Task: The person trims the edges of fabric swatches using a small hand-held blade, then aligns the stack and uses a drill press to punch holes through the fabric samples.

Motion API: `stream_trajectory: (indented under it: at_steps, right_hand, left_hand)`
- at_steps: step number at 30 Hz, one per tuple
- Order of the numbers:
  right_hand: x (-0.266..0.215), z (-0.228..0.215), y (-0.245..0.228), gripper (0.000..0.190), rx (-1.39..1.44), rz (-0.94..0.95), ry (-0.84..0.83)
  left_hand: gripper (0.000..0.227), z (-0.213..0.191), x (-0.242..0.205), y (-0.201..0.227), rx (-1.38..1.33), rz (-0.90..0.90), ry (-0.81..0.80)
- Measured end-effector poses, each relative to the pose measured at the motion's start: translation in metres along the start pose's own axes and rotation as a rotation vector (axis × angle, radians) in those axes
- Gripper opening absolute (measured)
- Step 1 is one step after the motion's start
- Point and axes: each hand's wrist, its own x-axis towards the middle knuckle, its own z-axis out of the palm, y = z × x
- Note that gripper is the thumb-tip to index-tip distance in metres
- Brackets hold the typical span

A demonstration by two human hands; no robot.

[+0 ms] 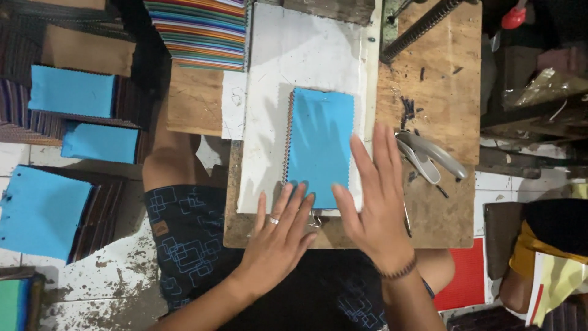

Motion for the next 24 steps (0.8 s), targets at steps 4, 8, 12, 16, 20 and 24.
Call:
stream_trajectory:
  at_steps: [4, 8, 12, 16, 20, 24]
  right_hand:
    - [0.035, 0.053, 0.035, 0.059, -0.152, -0.022, -0.128]
    - [0.059, 0.055, 0.038, 0.066, -0.079, 0.120, -0.337]
    - [0.067, 0.064, 0.041, 0.071, -0.093, 0.093, -0.178]
    - [0.071, 0.075, 0.050, 0.066, -0.054, 0.091, -0.363]
    - [0.066, 0.084, 0.042, 0.064, -0.228, -0.019, -0.193]
    - [0.062, 0.086, 0.049, 0.064, -0.107, -0.068, -0.270]
  left_hand:
    - [0.075, 0.001, -0.004, 0.002, 0.049, 0.005, -0.012]
    - [0.081, 0.003, -0.005, -0.001, 0.112, 0.022, -0.022]
    - [0.071, 0.000, -0.005, -0.001, 0.158, 0.039, 0.002]
    - [0.062, -0.004, -0.003, -0.003, 0.165, 0.039, 0.008]
    - [0.062, 0.005, -0.001, -0.005, 0.072, 0.043, 0.024]
    - [0.049, -0.008, 0.003, -0.013, -0.660, -0.070, 0.078]
